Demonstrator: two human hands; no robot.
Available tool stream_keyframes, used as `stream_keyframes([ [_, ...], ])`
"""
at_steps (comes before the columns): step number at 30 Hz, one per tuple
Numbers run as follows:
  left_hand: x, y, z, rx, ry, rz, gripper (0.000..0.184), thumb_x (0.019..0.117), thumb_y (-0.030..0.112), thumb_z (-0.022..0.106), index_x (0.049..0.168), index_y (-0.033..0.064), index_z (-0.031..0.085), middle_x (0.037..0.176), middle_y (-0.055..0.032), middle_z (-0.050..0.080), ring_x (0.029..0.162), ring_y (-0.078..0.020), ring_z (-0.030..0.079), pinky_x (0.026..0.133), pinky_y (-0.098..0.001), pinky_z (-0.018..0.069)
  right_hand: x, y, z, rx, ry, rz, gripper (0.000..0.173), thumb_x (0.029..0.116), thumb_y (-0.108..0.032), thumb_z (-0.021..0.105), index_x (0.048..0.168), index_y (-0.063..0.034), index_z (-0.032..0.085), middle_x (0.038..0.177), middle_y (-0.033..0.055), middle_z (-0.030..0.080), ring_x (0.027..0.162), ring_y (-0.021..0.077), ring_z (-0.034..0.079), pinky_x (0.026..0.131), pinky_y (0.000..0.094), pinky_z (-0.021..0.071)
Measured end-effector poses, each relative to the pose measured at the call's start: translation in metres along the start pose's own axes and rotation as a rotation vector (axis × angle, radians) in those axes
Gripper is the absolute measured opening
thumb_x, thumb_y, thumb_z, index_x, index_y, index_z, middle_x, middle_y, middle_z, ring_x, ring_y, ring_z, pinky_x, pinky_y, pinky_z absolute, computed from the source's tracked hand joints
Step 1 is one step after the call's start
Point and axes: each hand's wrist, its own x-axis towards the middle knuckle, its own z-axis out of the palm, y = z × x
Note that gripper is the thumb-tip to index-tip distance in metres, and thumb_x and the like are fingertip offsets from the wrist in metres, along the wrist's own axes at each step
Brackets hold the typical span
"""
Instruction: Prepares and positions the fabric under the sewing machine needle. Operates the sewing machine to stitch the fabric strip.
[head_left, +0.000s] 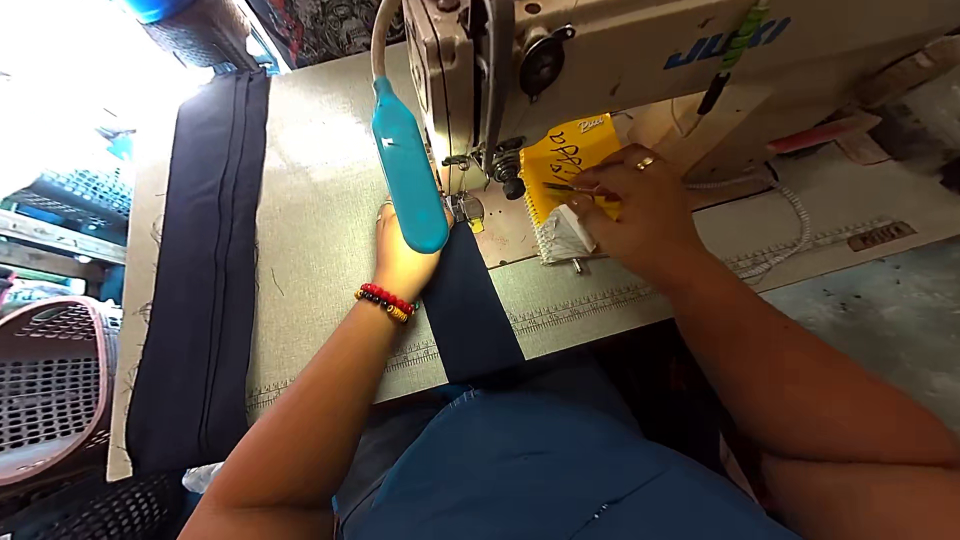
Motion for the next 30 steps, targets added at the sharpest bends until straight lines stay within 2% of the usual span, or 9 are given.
stream_keyframes([
  [2,0.01,-0.01,0.009,0.017,0.03,0.031,0.015,0.0914,0.024,0.07,0.094,0.0098,0.073,0.113,-0.0125,0.062,0.117,-0.0269,0.054,0.102,-0.0457,0.0417,0.003,-0.013,0.01,0.207,-0.043,0.009,0.024,0.0978,-0.021,0.065,0.11,-0.0024,0.074,0.112,0.0193,0.065,0.095,0.0267,0.066,0.082,0.0412,0.0572],
  [5,0.014,-0.01,0.011,0.065,0.054,0.024,0.016,0.0905,0.022,0.071,0.092,0.0063,0.072,0.11,-0.0148,0.064,0.114,-0.0303,0.056,0.099,-0.0479,0.0423,0.02,-0.033,0.039,0.483,-0.121,0.026,0.02,0.0948,-0.017,0.067,0.108,-0.0022,0.072,0.106,0.0124,0.066,0.093,0.0129,0.067,0.081,0.0269,0.0581],
  [7,0.014,-0.01,0.012,0.082,0.054,0.004,0.017,0.0903,0.023,0.071,0.091,0.0056,0.072,0.11,-0.0142,0.065,0.115,-0.0305,0.057,0.099,-0.0485,0.0426,0.035,-0.045,0.057,0.508,-0.161,0.109,0.022,0.0951,-0.017,0.069,0.111,-0.0018,0.071,0.109,0.0124,0.067,0.095,0.0121,0.067,0.084,0.0261,0.0573],
  [10,0.015,-0.012,0.016,0.111,0.085,0.014,0.017,0.0895,0.023,0.07,0.09,0.0058,0.073,0.108,-0.0135,0.067,0.114,-0.0298,0.058,0.099,-0.0485,0.0424,0.05,-0.054,0.077,0.502,-0.183,0.234,0.024,0.0942,-0.016,0.07,0.113,-0.0003,0.069,0.108,0.0131,0.071,0.098,0.0146,0.07,0.09,0.0315,0.0557],
  [13,0.017,-0.009,0.018,0.154,0.095,0.026,0.021,0.0915,0.027,0.068,0.09,0.0062,0.072,0.109,-0.0139,0.067,0.114,-0.0305,0.059,0.099,-0.0493,0.042,0.051,-0.051,0.088,0.531,-0.176,0.272,0.023,0.0935,-0.017,0.072,0.11,-0.0004,0.069,0.107,0.0119,0.071,0.096,0.0127,0.07,0.089,0.0298,0.057],
  [17,0.017,-0.002,0.019,0.163,0.093,-0.009,0.022,0.0919,0.028,0.067,0.091,0.0062,0.072,0.107,-0.0121,0.067,0.113,-0.0307,0.058,0.095,-0.0517,0.0417,0.048,-0.047,0.095,0.604,-0.136,0.278,0.013,0.0895,-0.015,0.071,0.1,-0.0067,0.072,0.101,0.0045,0.07,0.093,0.0043,0.067,0.085,0.0243,0.0551],
  [21,0.017,0.002,0.019,0.153,0.086,-0.022,0.02,0.0921,0.028,0.066,0.092,0.0106,0.074,0.11,-0.0075,0.068,0.115,-0.0266,0.058,0.096,-0.05,0.0406,0.047,-0.047,0.097,0.606,-0.113,0.245,0.007,0.0881,-0.012,0.07,0.094,-0.0119,0.072,0.09,-0.0049,0.069,0.084,-0.0031,0.063,0.079,0.0202,0.0526],
  [26,0.016,0.006,0.015,0.158,0.043,-0.056,0.021,0.0932,0.03,0.065,0.094,0.0113,0.073,0.111,-0.007,0.066,0.117,-0.026,0.056,0.097,-0.0493,0.039,0.051,-0.037,0.109,0.646,-0.073,0.168,0.011,0.0903,-0.01,0.071,0.099,-0.0067,0.075,0.094,0.001,0.074,0.09,0.0032,0.068,0.084,0.0256,0.0564],
  [30,0.017,0.007,0.012,0.155,0.031,-0.059,0.021,0.0939,0.03,0.063,0.093,0.0108,0.072,0.111,-0.0065,0.065,0.117,-0.0243,0.055,0.098,-0.0476,0.0388,0.05,-0.037,0.108,0.619,-0.074,0.158,0.01,0.0907,-0.011,0.07,0.096,-0.0097,0.077,0.093,-0.0009,0.072,0.088,0.0014,0.065,0.081,0.0239,0.0545],
])
